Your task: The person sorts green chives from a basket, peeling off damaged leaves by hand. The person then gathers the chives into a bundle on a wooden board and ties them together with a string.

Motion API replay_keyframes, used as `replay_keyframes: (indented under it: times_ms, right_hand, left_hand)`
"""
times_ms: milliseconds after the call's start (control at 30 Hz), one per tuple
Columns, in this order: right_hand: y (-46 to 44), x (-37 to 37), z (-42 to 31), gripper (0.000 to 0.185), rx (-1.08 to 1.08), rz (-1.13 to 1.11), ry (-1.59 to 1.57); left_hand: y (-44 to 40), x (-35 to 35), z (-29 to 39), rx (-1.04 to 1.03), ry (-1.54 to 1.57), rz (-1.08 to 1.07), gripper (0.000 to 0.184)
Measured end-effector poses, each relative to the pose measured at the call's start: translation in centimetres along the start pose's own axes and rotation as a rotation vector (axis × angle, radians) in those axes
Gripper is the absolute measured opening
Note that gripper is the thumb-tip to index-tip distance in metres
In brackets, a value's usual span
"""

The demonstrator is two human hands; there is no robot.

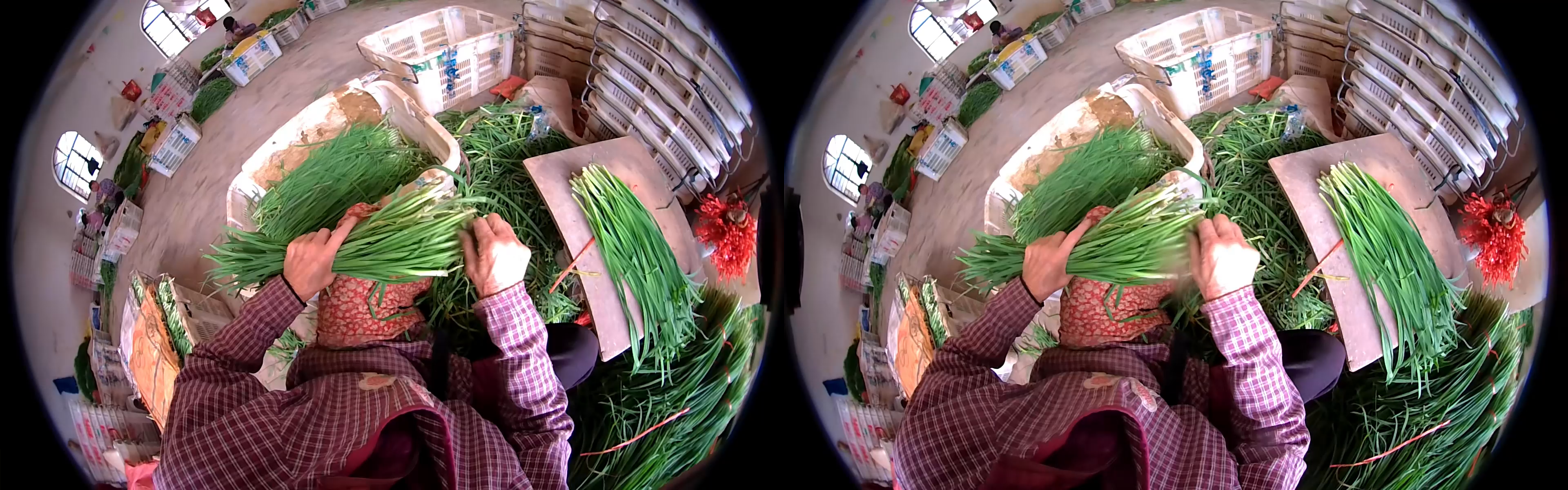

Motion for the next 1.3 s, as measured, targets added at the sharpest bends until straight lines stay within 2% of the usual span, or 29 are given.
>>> replay_keyframes:
  times_ms: [100, 167, 233, 333, 367, 500, 567, 600, 700, 733, 767, 833, 967, 1067, 1133, 1167, 1200, 1233, 1300]
  right_hand:
    - [1.5, -0.3, 6.4, 0.014, -0.117, -0.030, 0.223]
    - [2.2, 1.7, 10.8, 0.017, -0.332, -0.298, 0.443]
    - [0.9, 4.7, 9.2, 0.025, -0.174, -0.190, 0.391]
    - [-2.1, 5.6, 3.0, 0.033, -0.124, -0.178, 0.038]
    - [-2.5, 5.1, 0.9, 0.033, -0.042, -0.162, 0.004]
    - [-1.1, -0.3, -2.2, 0.028, 0.048, -0.457, 0.031]
    - [0.2, -2.8, -1.8, 0.025, 0.056, -0.441, -0.034]
    - [0.3, -2.8, -1.9, 0.016, 0.109, -0.413, -0.080]
    - [1.2, -2.7, -0.6, 0.011, 0.060, -0.344, -0.113]
    - [1.6, -2.6, 0.8, 0.013, -0.031, -0.410, 0.002]
    - [2.0, -1.9, 2.1, 0.009, 0.065, -0.302, 0.023]
    - [3.0, -0.3, 6.0, 0.012, 0.033, -0.260, 0.123]
    - [6.3, 2.5, 14.6, 0.017, -0.147, -0.475, 0.528]
    - [2.4, 5.6, 9.0, 0.027, -0.197, -0.418, 0.362]
    - [1.0, 4.5, 6.6, 0.044, -0.097, -0.287, 0.065]
    - [1.0, 3.1, 5.7, 0.050, -0.070, -0.274, -0.017]
    - [0.6, 2.5, 3.9, 0.053, -0.071, -0.361, -0.019]
    - [1.0, 1.0, 3.2, 0.043, 0.000, -0.382, 0.024]
    - [1.7, -1.7, 3.3, 0.031, -0.030, -0.475, 0.037]
  left_hand:
    - [0.2, -0.2, -0.2, -0.029, -0.029, 0.007, 0.083]
    - [0.3, -0.4, -0.2, -0.021, -0.031, 0.008, 0.084]
    - [0.3, -0.4, 0.0, -0.065, -0.060, 0.033, 0.082]
    - [0.0, -0.2, 0.5, -0.124, -0.108, 0.055, 0.078]
    - [0.0, -0.4, 0.3, -0.121, -0.109, 0.052, 0.078]
    - [0.2, -0.5, 0.3, -0.165, -0.105, 0.051, 0.080]
    - [0.3, -0.6, 0.2, -0.170, -0.122, 0.050, 0.083]
    - [0.3, -0.5, 0.2, -0.168, -0.121, 0.049, 0.083]
    - [0.3, -0.5, 0.3, -0.183, -0.115, 0.057, 0.084]
    - [0.4, -0.6, 0.2, -0.177, -0.107, 0.066, 0.084]
    - [0.5, -0.6, 0.1, -0.171, -0.098, 0.078, 0.084]
    - [0.7, -0.7, -0.1, -0.161, -0.083, 0.077, 0.082]
    - [0.7, -0.9, -0.2, -0.167, -0.078, 0.093, 0.077]
    - [0.6, -0.8, 0.0, -0.168, -0.063, 0.097, 0.077]
    - [0.5, -0.8, 0.0, -0.156, -0.035, 0.105, 0.080]
    - [0.5, -0.7, 0.0, -0.158, -0.033, 0.105, 0.080]
    - [0.5, -0.7, 0.0, -0.162, -0.040, 0.104, 0.080]
    - [0.5, -0.7, 0.0, -0.166, -0.047, 0.102, 0.080]
    - [0.6, -0.8, -0.1, -0.164, -0.042, 0.097, 0.080]
Point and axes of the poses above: each hand's wrist, its own y-axis away from the middle knuckle, its own x-axis out of the back of the hand, z = x × y, the point moved 5 cm from there along -y, towards the middle knuckle, and after that the axes turned 8 degrees about z, right-handed, at the moved point
